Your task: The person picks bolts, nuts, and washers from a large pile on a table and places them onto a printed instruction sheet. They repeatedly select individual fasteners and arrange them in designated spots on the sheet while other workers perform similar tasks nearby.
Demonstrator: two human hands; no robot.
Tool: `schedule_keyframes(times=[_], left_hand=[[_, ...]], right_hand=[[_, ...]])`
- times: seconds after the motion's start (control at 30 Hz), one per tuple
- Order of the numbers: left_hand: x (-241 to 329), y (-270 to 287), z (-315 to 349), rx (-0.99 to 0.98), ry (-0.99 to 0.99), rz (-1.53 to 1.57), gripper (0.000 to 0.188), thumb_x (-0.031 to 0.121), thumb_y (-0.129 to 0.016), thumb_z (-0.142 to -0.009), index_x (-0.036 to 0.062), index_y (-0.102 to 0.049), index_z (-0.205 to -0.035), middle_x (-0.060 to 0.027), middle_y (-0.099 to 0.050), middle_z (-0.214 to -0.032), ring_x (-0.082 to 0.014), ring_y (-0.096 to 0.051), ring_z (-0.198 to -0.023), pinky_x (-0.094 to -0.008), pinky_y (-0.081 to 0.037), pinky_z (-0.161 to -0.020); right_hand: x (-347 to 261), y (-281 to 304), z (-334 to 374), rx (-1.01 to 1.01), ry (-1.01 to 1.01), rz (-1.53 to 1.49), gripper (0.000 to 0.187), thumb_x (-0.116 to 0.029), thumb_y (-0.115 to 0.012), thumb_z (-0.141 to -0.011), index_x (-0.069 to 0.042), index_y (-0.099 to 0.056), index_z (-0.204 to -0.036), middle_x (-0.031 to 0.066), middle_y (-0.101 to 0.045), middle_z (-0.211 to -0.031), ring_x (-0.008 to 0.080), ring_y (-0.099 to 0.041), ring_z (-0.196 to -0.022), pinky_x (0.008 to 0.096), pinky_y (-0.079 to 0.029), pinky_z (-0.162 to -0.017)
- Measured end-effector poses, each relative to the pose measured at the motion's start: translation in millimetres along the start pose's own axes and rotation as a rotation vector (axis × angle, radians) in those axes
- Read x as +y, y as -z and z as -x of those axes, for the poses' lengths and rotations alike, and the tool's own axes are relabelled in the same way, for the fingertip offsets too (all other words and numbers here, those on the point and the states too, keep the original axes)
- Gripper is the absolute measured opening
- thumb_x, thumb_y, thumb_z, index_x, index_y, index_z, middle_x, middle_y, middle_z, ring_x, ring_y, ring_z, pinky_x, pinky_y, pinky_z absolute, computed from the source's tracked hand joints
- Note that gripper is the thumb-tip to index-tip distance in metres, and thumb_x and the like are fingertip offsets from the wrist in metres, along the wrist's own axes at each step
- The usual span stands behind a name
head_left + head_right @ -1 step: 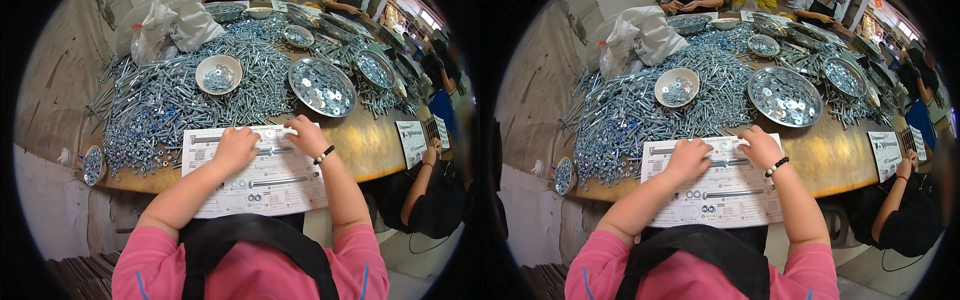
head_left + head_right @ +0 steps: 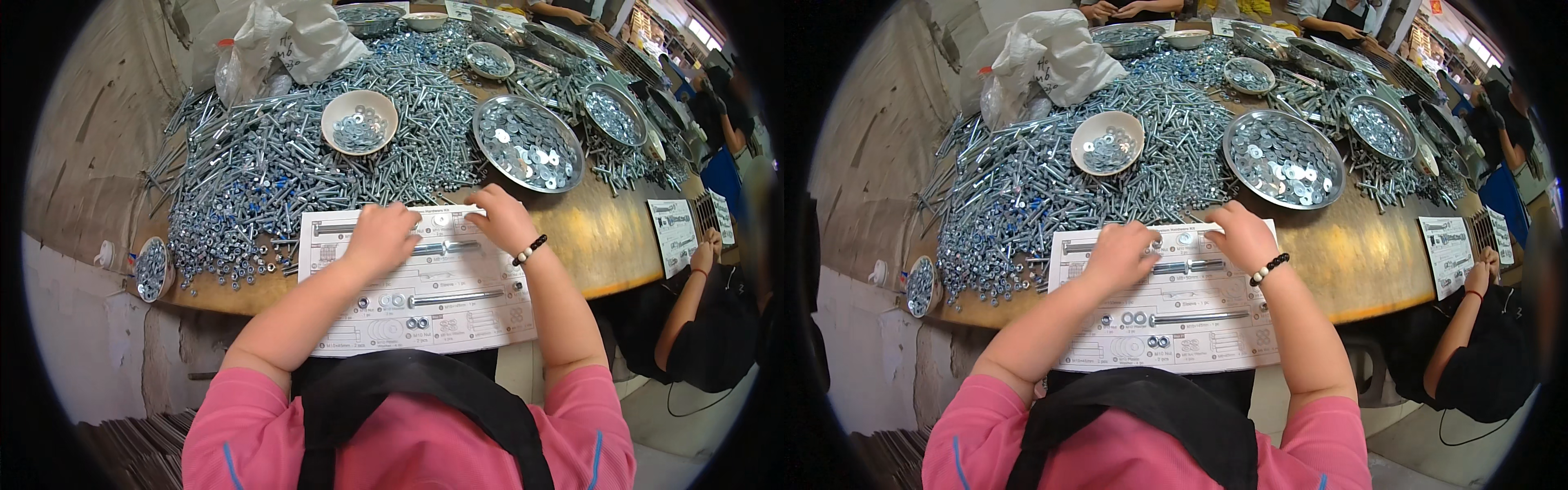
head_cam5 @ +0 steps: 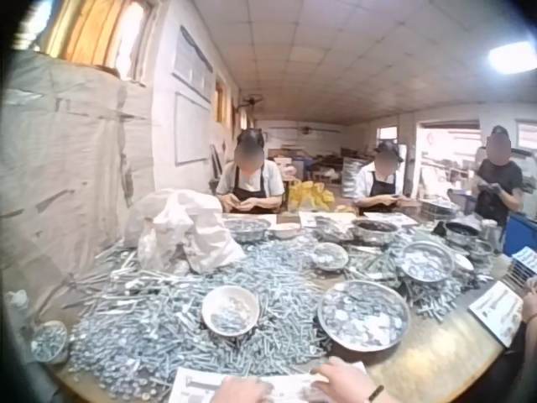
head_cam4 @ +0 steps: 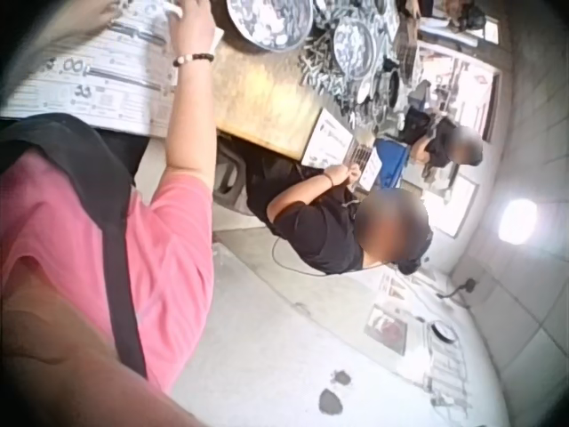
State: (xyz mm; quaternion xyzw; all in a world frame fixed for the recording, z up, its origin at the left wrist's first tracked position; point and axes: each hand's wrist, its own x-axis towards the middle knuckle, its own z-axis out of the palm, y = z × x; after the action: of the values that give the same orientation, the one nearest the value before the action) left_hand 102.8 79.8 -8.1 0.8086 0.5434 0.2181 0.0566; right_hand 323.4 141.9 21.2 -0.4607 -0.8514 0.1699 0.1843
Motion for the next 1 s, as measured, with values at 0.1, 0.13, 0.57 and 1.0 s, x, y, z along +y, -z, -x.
schedule_keyframes(times=[0.1, 0.13, 0.57, 1.0], left_hand=[[-31.0, 12.5, -16.8, 0.035, 0.091, 0.054, 0.023, 0.019, -0.063, -0.074, 0.0088, -0.060, -0.094, -0.0087, -0.056, -0.088, -0.0278, -0.055, -0.084, -0.0389, -0.043, -0.074], [-40.7, 14.8, -23.0, 0.042, 0.134, 0.050, 0.024, 0.018, -0.063, -0.074, 0.0083, -0.060, -0.096, -0.0090, -0.056, -0.088, -0.0285, -0.055, -0.086, -0.0389, -0.044, -0.074], [-65.2, -19.3, -93.2, -0.132, 0.036, -0.277, 0.037, 0.004, -0.049, -0.077, 0.0059, -0.050, -0.114, -0.0105, -0.051, -0.114, -0.0256, -0.059, -0.090, -0.0354, -0.049, -0.075], [-90.4, -27.6, -78.9, 0.096, -0.233, -0.406, 0.008, 0.013, -0.054, -0.073, 0.0124, -0.061, -0.077, -0.0048, -0.051, -0.076, -0.0214, -0.058, -0.066, -0.0337, -0.047, -0.058]], right_hand=[[7.7, -6.7, -27.5, -0.008, 0.048, 0.058, 0.021, -0.017, -0.063, -0.076, -0.012, -0.062, -0.096, 0.0098, -0.055, -0.089, 0.0293, -0.057, -0.080, 0.0376, -0.047, -0.069], [10.0, -12.1, -37.2, -0.014, 0.023, 0.080, 0.023, -0.018, -0.063, -0.076, -0.011, -0.062, -0.097, 0.0105, -0.055, -0.090, 0.0298, -0.057, -0.081, 0.0378, -0.047, -0.070], [-15.2, -64.6, -134.8, 0.050, -0.411, 0.192, 0.040, -0.031, -0.066, -0.076, -0.008, -0.048, -0.103, 0.0153, -0.055, -0.101, 0.0318, -0.060, -0.087, 0.0405, -0.050, -0.071], [-7.1, -67.6, -129.6, -0.056, 0.129, 0.525, 0.012, -0.013, -0.049, -0.081, -0.010, -0.055, -0.090, 0.0115, -0.058, -0.084, 0.0276, -0.061, -0.078, 0.0382, -0.050, -0.062]])
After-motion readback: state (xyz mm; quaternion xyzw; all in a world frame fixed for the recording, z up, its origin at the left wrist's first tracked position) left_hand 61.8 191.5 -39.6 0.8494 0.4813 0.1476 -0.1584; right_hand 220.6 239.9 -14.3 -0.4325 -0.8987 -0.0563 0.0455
